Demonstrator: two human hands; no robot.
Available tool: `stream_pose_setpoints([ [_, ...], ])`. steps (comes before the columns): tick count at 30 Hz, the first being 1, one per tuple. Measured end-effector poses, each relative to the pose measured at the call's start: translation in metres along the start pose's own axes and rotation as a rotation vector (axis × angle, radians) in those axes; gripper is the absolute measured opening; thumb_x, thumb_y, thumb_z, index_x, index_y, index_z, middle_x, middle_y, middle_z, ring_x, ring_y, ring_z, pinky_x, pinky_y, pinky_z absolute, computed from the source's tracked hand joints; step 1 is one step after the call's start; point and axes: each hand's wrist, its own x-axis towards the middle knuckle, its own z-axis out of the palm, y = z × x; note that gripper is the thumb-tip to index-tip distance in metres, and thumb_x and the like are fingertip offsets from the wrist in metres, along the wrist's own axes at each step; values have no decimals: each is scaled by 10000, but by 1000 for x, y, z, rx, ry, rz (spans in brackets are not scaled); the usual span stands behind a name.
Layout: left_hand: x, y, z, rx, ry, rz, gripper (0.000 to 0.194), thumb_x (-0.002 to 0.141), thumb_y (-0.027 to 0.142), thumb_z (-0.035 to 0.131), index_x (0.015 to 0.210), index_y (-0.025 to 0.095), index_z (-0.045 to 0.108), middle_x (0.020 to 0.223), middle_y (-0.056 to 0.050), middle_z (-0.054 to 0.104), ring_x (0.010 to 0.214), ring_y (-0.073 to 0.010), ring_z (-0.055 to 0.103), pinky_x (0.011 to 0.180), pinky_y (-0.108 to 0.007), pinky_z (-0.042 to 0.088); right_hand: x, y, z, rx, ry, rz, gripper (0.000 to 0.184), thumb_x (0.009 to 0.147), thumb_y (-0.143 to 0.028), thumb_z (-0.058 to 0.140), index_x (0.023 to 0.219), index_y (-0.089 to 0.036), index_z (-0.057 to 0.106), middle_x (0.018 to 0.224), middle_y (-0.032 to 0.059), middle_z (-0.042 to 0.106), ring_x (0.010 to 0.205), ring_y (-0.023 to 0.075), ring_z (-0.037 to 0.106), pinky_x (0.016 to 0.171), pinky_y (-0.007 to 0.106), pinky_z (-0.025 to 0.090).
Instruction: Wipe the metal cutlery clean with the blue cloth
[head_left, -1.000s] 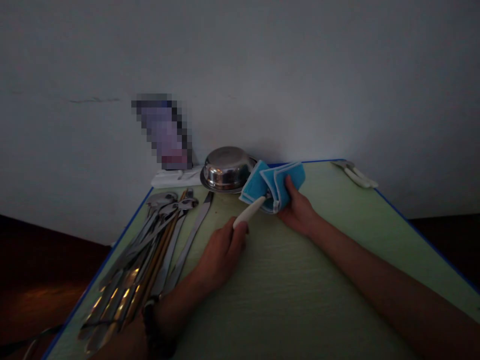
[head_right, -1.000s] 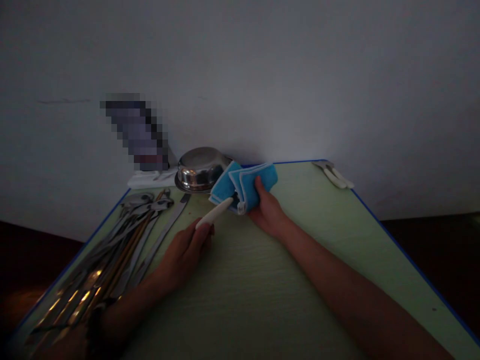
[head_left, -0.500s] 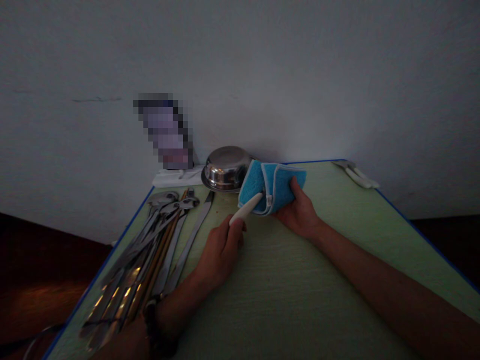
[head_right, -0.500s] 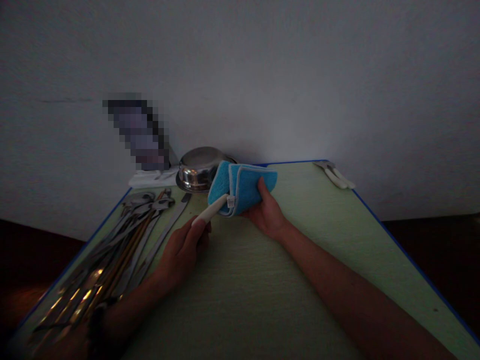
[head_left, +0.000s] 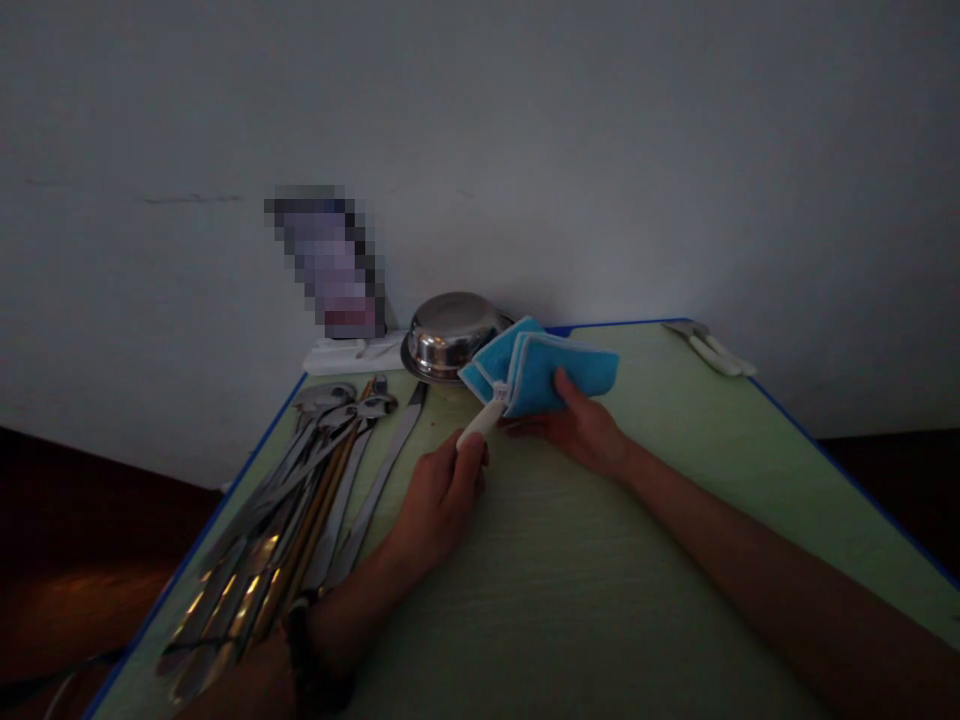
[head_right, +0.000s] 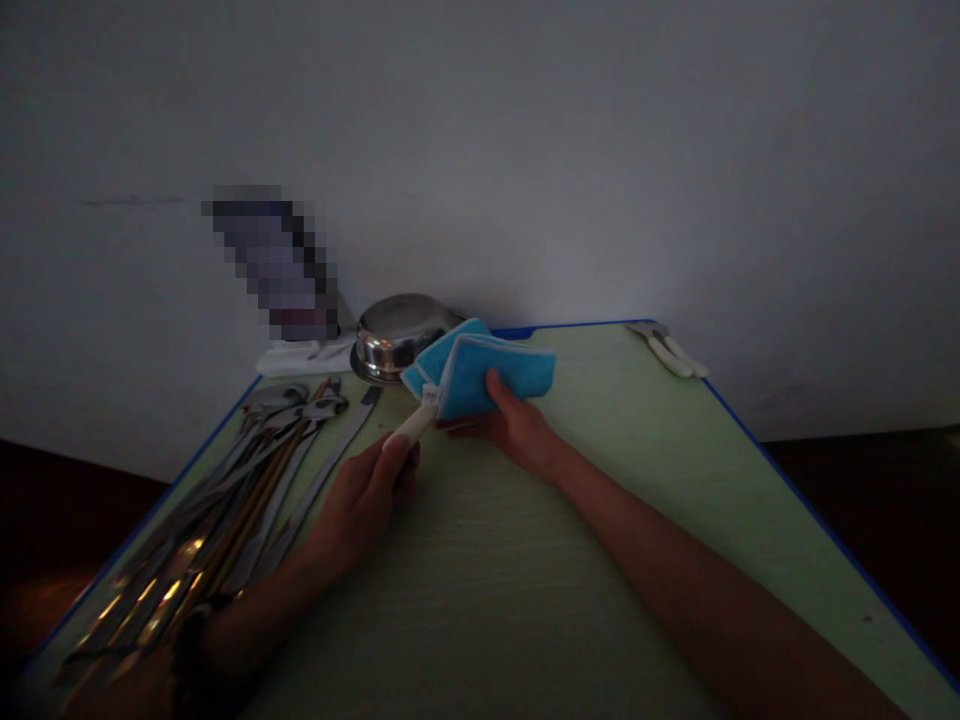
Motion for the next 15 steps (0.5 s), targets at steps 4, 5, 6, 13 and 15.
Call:
stream_pose_setpoints([
  [4,0,1,-1,44,-43,41,382,893,426,262,659,177,433,520,46,408,468,-104,391,451,-217,289,-8,1,-1,-300,92,113,476,737,-558,488,965,-173,648,884,63,686,982,229,582,964,402,355],
  [5,0,0,-2,55,-59,58,376,894,416,268,654,177,429,524,46,411,470,-102,393,454,-216,288,-10,-1,-1,-366,114,130,466,738,-555,488,951,-177,658,884,56,686,1007,231,568,991,403,324],
  [6,0,0,-2,66,-76,76,364,893,405,278,653,176,429,529,46,414,473,-100,397,456,-216,288,-12,-3,0,-407,126,129,448,735,-546,498,948,-187,662,896,44,685,1036,231,551,1013,402,296],
  [13,-2,-4,-3,53,-119,152,333,884,385,283,670,175,427,516,54,381,455,-96,372,434,-219,259,-9,-6,-6,-238,-41,101,355,688,-368,624,1014,-227,625,1002,0,660,1056,208,542,1002,398,324],
  [15,-2,-4,-3,12,-91,145,343,883,395,270,667,175,420,512,54,376,453,-96,362,432,-220,260,-7,-3,-9,-170,-78,97,332,700,-325,617,1014,-216,618,1001,10,658,1013,199,566,982,394,347],
])
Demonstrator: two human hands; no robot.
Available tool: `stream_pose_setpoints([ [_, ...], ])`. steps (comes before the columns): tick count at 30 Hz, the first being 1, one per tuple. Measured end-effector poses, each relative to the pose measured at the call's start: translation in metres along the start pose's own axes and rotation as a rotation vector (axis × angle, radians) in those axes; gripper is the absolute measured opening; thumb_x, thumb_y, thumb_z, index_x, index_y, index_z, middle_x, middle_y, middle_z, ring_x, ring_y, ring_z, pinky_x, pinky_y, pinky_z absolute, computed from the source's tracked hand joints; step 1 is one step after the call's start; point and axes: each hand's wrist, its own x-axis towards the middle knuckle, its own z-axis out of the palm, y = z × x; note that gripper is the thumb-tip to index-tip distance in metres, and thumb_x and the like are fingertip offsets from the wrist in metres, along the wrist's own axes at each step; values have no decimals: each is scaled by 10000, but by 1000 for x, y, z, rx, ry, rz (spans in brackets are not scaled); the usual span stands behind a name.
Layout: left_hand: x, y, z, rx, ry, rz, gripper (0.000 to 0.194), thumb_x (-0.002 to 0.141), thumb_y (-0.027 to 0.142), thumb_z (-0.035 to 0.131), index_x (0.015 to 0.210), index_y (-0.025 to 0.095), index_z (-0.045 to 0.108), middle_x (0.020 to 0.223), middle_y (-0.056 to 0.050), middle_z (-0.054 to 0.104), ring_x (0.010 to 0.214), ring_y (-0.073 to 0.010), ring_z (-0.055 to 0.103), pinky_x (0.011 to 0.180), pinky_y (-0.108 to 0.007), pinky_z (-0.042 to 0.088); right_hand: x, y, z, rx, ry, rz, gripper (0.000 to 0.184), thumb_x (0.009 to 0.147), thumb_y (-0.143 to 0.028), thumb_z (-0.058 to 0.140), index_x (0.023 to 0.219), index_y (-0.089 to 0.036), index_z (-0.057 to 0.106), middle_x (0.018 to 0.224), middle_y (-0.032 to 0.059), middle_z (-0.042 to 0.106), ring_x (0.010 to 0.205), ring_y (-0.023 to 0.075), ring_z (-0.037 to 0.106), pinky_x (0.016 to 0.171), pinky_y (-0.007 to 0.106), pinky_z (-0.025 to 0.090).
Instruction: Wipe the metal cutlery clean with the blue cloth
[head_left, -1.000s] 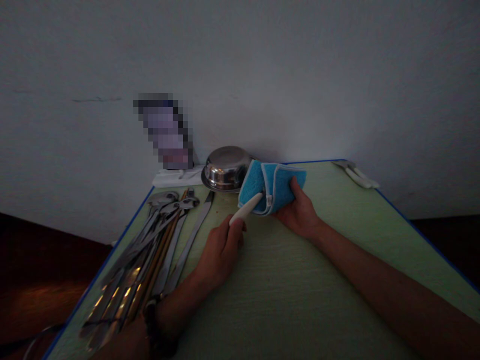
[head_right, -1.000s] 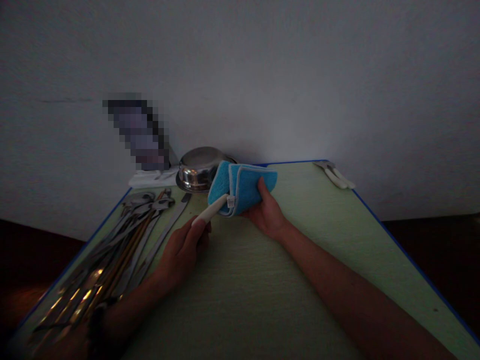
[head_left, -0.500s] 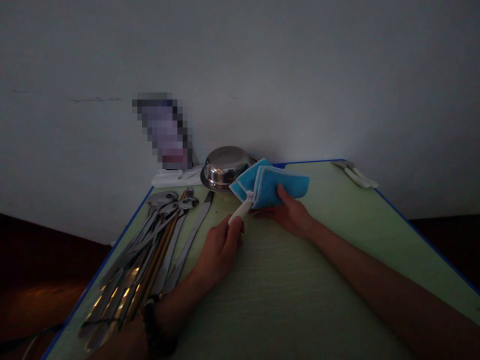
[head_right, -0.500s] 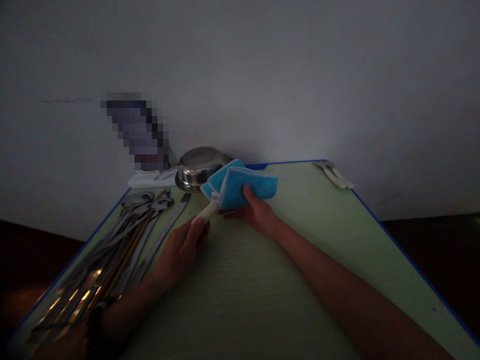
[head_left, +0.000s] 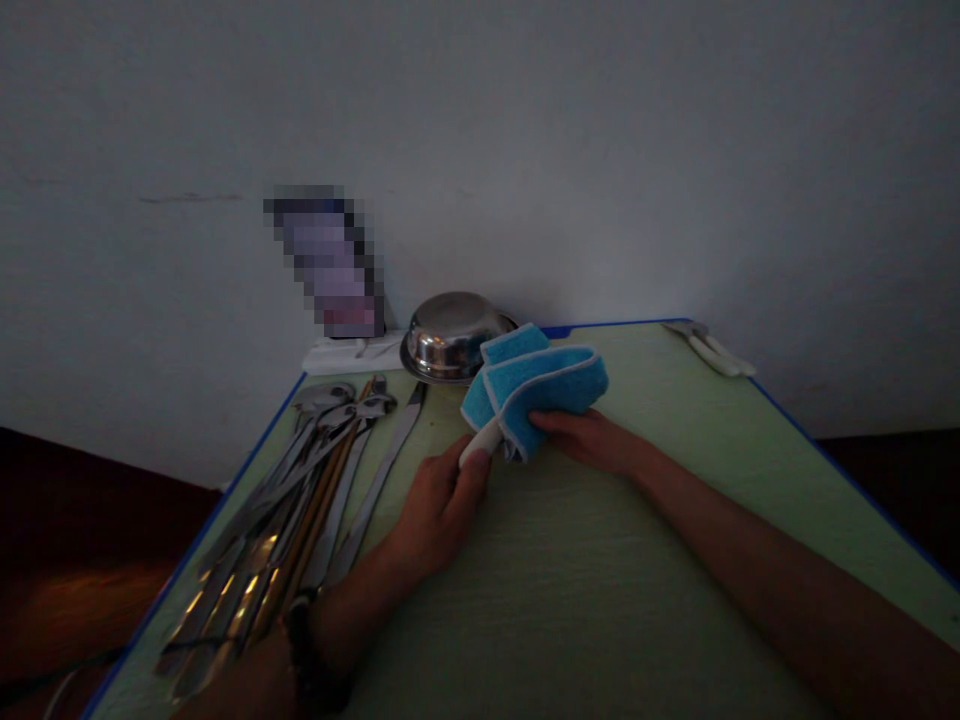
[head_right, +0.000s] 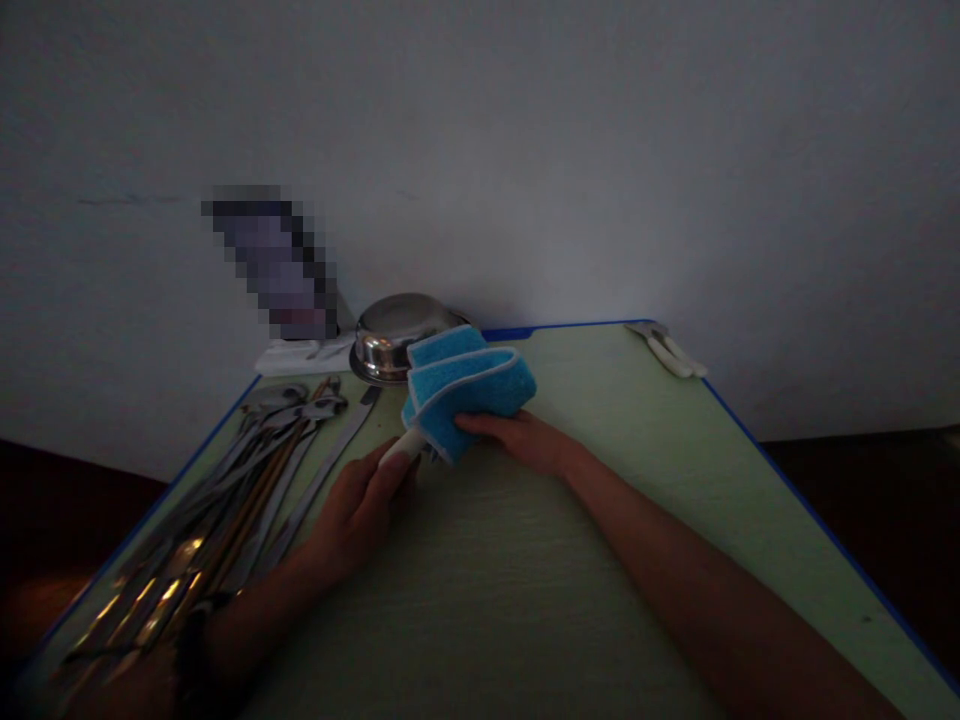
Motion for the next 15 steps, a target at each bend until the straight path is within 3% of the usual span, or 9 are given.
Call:
stream_pose_setpoints([
  [5,1,1,1,-81,121,-19,359,886,384,255,627,181,397,506,54,366,452,-91,350,436,-219,268,3,-3,1,212,-68,-40,300,751,-302,519,1026,-198,579,977,40,655,941,209,595,862,430,437],
  [9,1,2,0,-56,135,-11,369,888,371,255,606,179,394,510,48,378,460,-93,355,445,-220,272,2,-8,3,271,-127,-45,311,742,-295,455,1001,-163,565,899,63,666,878,219,613,781,439,465],
  [12,1,2,-1,-38,141,-13,373,886,367,260,589,181,387,513,44,383,467,-97,367,450,-219,282,-4,-15,-2,188,-224,83,311,708,-324,460,921,-134,585,820,78,670,796,214,629,729,411,478],
  [15,2,2,-1,2,124,-43,382,885,376,266,582,181,396,499,44,387,461,-100,379,450,-216,288,-16,-34,-17,-143,-303,316,257,672,-313,539,830,-121,605,760,78,667,723,186,633,692,359,487],
])
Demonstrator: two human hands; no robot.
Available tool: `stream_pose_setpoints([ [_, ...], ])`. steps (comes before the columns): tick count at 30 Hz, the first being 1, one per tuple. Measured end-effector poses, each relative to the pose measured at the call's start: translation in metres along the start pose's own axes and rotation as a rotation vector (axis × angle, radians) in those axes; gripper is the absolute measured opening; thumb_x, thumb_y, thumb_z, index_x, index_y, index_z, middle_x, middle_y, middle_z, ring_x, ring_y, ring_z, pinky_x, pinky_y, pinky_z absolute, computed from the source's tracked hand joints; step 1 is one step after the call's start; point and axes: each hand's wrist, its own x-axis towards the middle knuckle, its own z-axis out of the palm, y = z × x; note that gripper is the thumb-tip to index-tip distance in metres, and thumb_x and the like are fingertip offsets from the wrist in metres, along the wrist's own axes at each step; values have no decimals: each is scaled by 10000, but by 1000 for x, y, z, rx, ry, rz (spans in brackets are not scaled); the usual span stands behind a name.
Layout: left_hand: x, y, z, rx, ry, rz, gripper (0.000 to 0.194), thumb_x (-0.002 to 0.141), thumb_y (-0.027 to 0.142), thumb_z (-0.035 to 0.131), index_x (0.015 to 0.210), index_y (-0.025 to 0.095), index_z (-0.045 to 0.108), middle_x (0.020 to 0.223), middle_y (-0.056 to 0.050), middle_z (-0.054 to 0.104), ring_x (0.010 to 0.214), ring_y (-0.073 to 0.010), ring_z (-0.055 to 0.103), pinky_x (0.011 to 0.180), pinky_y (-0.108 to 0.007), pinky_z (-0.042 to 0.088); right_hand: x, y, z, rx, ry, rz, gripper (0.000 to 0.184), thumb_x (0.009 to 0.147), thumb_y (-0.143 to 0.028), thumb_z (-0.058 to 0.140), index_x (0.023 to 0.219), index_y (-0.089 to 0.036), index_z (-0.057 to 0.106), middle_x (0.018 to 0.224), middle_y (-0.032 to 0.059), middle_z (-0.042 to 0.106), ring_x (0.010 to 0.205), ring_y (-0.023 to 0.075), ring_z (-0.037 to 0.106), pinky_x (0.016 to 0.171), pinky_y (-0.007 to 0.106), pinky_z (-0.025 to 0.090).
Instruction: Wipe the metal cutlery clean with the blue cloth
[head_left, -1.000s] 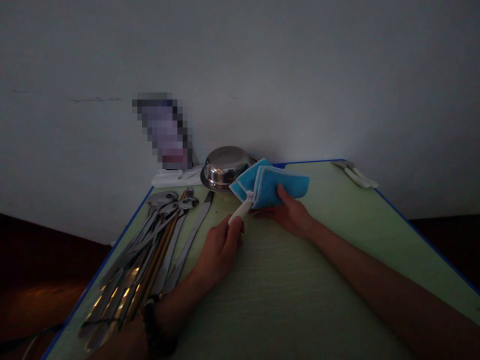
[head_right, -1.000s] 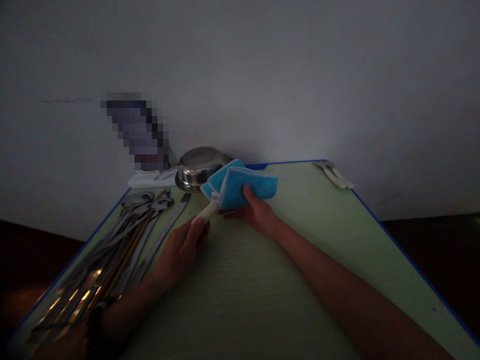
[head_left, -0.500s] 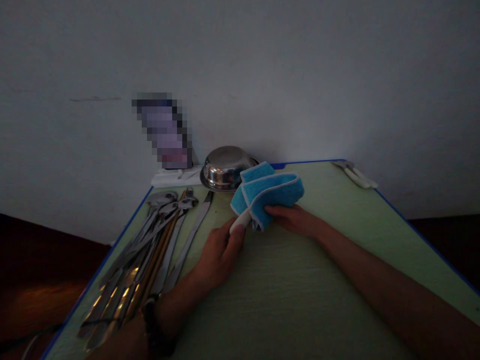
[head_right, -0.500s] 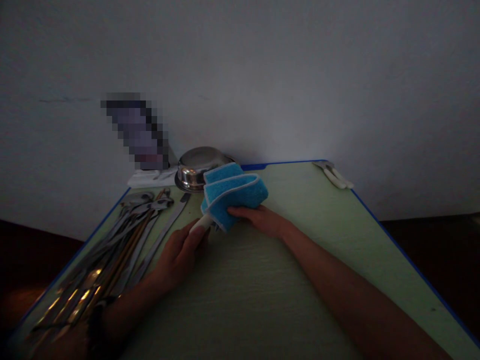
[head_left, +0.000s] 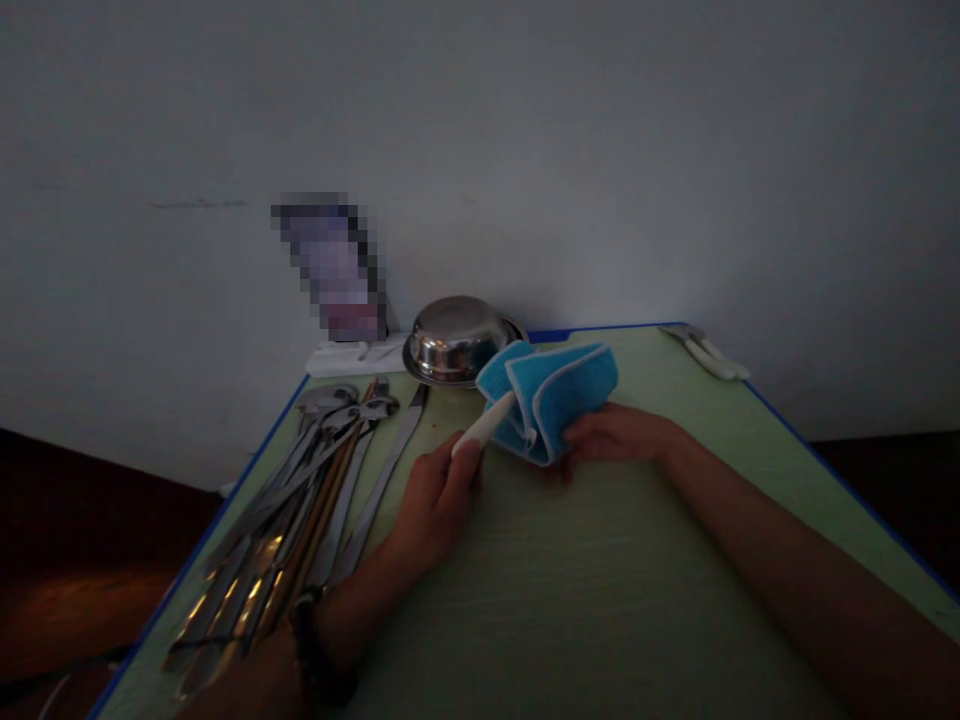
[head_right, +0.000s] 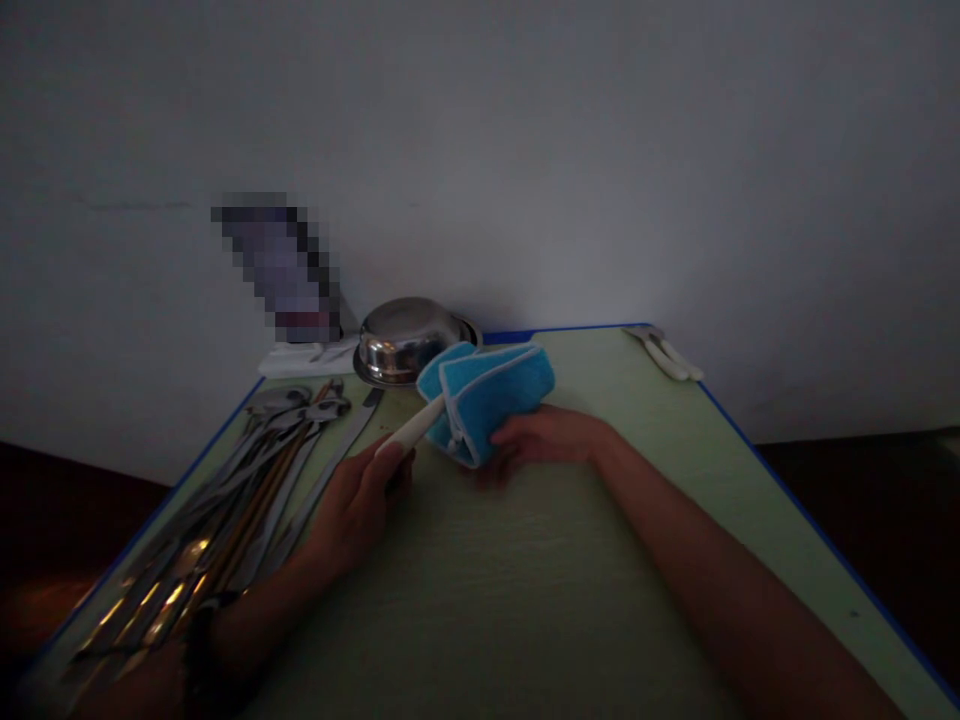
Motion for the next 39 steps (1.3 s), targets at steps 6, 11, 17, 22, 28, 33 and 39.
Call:
stream_pose_setpoints([
  [6,2,-2,2,128,-107,4,358,880,393,289,625,181,424,507,43,425,460,-110,416,456,-220,289,-54,-26,-43,-985,478,222,193,671,-211,557,836,-128,617,718,92,652,626,204,616,604,378,504],
  [11,4,-2,4,246,-159,36,353,880,398,283,635,188,427,510,41,422,472,-125,436,466,-232,283,-65,-41,-32,-1392,650,-256,592,719,-64,398,1290,-206,339,1267,101,462,1062,190,518,880,387,432],
  [17,4,-2,4,257,-138,28,384,886,418,254,619,191,410,508,40,427,469,-125,432,468,-236,284,-54,-37,-8,-1495,518,-274,324,852,-275,372,1125,-178,519,1140,90,546,1073,182,491,951,364,367],
  [22,4,-2,5,231,-130,32,364,875,397,270,619,188,422,506,36,437,469,-129,436,465,-234,301,-58,-8,2,-1551,677,-275,395,746,-500,519,994,-199,584,1075,87,557,1025,223,492,895,387,379],
  [28,3,2,4,173,-110,-21,353,868,413,281,630,192,419,516,36,433,471,-131,425,453,-232,313,-57,11,13,-1544,636,-254,183,815,-326,477,849,-185,589,839,51,599,827,186,534,762,345,397],
  [33,3,5,4,148,-79,-30,351,860,414,287,618,196,417,503,38,425,463,-133,418,451,-234,318,-60,10,9,-1432,728,-361,147,839,-271,440,861,-185,556,844,57,568,809,173,513,738,321,394],
  [39,3,5,4,122,-80,-47,365,862,431,292,609,196,411,502,43,416,461,-127,408,451,-228,314,-63,14,6,-1403,573,-349,154,817,-311,481,811,-186,570,807,39,578,795,164,514,749,323,395],
])
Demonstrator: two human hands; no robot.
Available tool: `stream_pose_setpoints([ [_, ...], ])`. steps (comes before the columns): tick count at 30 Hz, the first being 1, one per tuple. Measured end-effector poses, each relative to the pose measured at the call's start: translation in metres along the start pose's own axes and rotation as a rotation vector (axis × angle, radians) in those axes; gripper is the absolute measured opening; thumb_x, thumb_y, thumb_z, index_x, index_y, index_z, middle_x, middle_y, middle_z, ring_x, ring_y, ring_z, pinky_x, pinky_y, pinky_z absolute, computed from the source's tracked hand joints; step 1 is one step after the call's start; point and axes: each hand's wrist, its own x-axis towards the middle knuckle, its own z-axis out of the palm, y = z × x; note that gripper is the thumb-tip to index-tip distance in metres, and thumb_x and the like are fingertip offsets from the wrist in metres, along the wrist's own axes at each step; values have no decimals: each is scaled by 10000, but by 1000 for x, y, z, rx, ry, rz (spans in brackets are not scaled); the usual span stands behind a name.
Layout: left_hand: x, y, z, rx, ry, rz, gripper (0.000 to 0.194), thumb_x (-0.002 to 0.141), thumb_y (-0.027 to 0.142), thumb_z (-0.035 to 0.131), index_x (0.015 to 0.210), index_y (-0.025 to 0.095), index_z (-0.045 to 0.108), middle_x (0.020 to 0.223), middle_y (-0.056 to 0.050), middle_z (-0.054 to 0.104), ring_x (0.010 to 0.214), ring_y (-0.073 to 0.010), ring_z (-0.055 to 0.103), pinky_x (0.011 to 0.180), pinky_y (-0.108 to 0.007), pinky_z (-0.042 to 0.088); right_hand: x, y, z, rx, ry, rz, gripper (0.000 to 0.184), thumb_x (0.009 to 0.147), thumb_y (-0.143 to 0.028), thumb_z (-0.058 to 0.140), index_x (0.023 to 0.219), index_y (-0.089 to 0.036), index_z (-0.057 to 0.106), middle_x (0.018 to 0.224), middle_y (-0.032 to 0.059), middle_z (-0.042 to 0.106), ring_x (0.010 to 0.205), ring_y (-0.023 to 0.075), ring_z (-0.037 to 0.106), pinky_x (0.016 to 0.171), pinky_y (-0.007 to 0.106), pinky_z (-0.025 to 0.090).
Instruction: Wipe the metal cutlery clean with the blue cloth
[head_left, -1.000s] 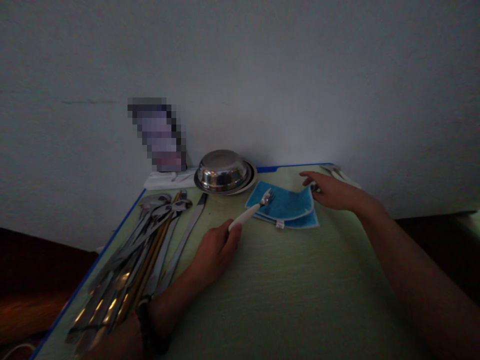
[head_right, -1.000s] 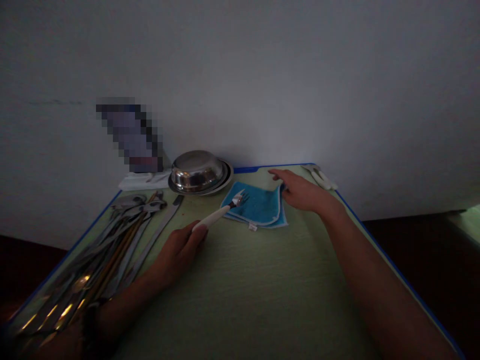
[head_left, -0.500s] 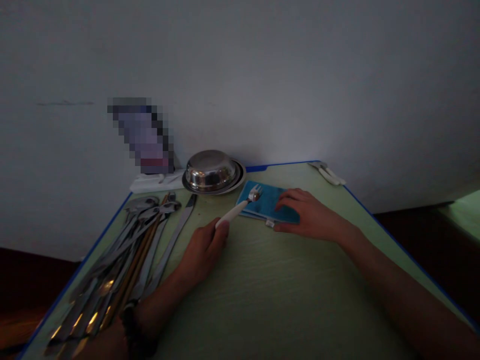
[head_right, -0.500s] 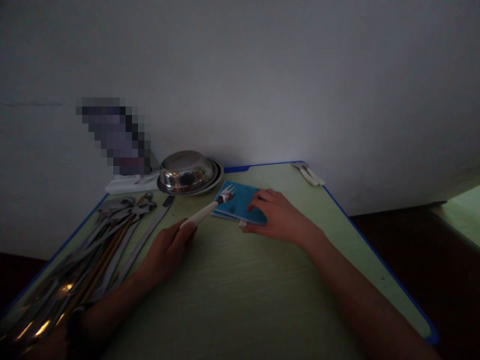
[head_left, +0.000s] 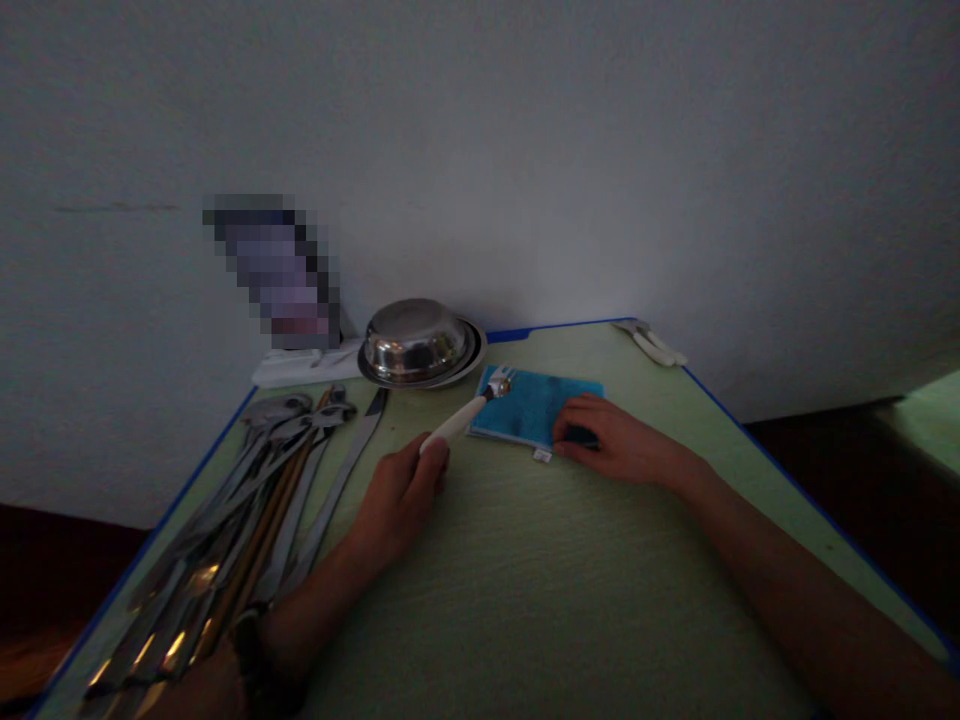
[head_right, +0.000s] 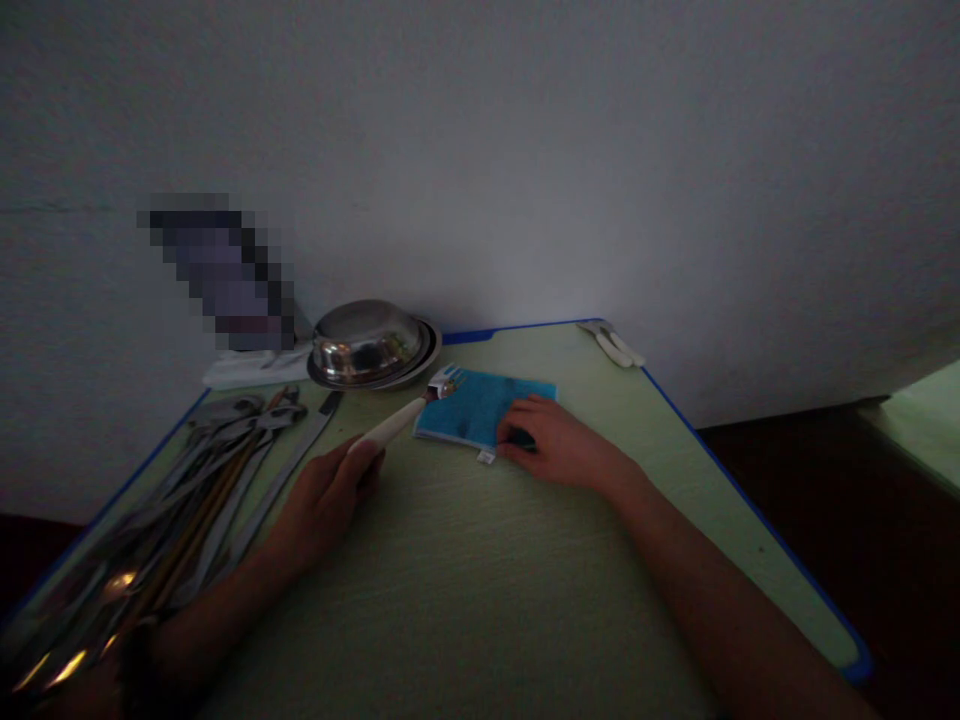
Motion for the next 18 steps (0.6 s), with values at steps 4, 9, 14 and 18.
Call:
stream_pose_setpoints([
  [4,0,-1,0,16,-16,18,364,866,422,291,606,196,408,502,42,415,464,-128,410,449,-228,309,2,11,6,-95,243,151,262,843,-367,414,879,-171,584,962,86,584,925,196,509,840,364,377],
  [9,-1,-3,0,67,-47,62,372,873,414,283,602,194,411,503,44,419,464,-126,426,459,-229,311,0,35,12,-228,316,448,522,771,-440,488,1170,-103,472,1131,184,536,1050,311,467,865,478,353],
  [14,-1,-2,1,74,-89,103,367,881,411,278,625,191,423,522,43,445,477,-123,436,468,-226,316,4,22,11,121,326,547,352,683,-356,599,972,-157,574,961,101,620,881,235,564,797,385,403],
  [18,-2,-1,1,74,-98,107,361,892,410,240,671,192,424,532,43,449,476,-124,453,471,-223,335,14,-16,22,848,468,621,298,643,-393,628,873,-220,552,748,-2,603,673,169,554,625,314,433],
])
